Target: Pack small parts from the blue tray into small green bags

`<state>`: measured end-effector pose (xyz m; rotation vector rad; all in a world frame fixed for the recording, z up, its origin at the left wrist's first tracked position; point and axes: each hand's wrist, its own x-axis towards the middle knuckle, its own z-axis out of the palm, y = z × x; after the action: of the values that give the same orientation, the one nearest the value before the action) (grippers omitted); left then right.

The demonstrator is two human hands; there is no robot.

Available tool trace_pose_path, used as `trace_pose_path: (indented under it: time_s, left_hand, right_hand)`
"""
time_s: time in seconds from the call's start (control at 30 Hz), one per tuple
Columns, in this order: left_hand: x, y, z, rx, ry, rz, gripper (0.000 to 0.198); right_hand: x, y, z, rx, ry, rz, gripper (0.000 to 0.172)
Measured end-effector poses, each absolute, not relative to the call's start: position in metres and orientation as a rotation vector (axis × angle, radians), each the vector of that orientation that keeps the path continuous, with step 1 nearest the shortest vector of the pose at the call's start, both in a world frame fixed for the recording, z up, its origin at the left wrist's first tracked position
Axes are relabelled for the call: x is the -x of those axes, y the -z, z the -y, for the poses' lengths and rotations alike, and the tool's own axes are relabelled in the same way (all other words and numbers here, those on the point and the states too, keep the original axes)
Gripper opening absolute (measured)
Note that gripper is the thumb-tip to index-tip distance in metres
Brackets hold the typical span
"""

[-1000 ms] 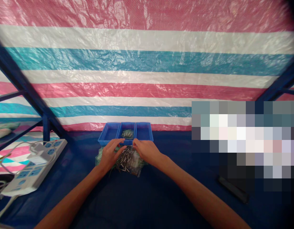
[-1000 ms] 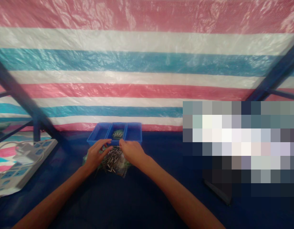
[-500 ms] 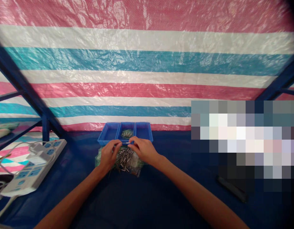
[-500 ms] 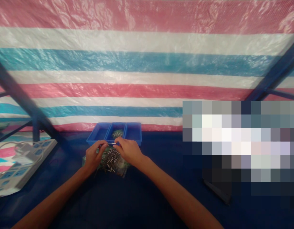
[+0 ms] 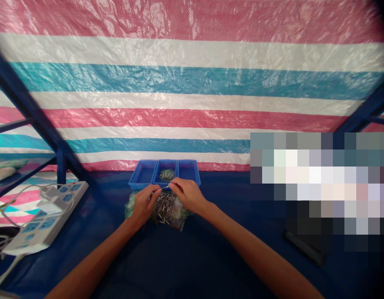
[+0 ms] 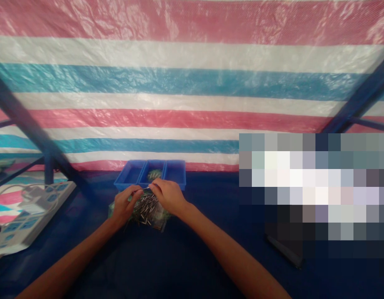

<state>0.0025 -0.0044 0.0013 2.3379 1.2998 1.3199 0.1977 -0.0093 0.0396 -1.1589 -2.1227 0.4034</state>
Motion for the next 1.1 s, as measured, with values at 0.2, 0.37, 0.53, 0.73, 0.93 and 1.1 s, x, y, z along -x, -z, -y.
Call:
trace_pose_path:
  time_s: [0.2,0.37,0.53,0.73,0.93,1.1]
  left_hand:
    - [-0.0015,-0.003,0.0064,-2.269,-1.276,-1.285,0.026]
    - [-0.0014,-0.0025,0.0073,-2.252,-1.341,-1.267,0.019]
    - [-0.0041,-0.0028,0.0071,-2.311,-1.453,-1.242,0.015]
    - [-0.0037,-0.0028,0.0038,-2.35,-1.547,-1.241,0.014]
    - [-0.0022,-0.0023,0.0028,-2.312,-1.542,-1.341,0.015]
    - [-0.0014,-0.003,0.0028,-2.259,-1.54,-1.42,0.017]
  right_hand:
    - [-0.1996,-0.0359,0.0092,0.996,-0.425,2.092,0.019]
    - [-0.1984,-0.0344,0.0064,1.014,-0.399,2.13,0.022]
    - [-0.1964,-0.0345,0.0041,1.057,-0.376,2.167,0.025]
    - [-0.1946,-0.0362,0.0013,1.054,-0.37,2.137,0.027]
    - [-0.1942,-0.037,0.0016,1.064,-0.38,2.122,0.025]
    - [-0.1965,-0.036,0.0021,1.008,-0.422,2.085,0.022]
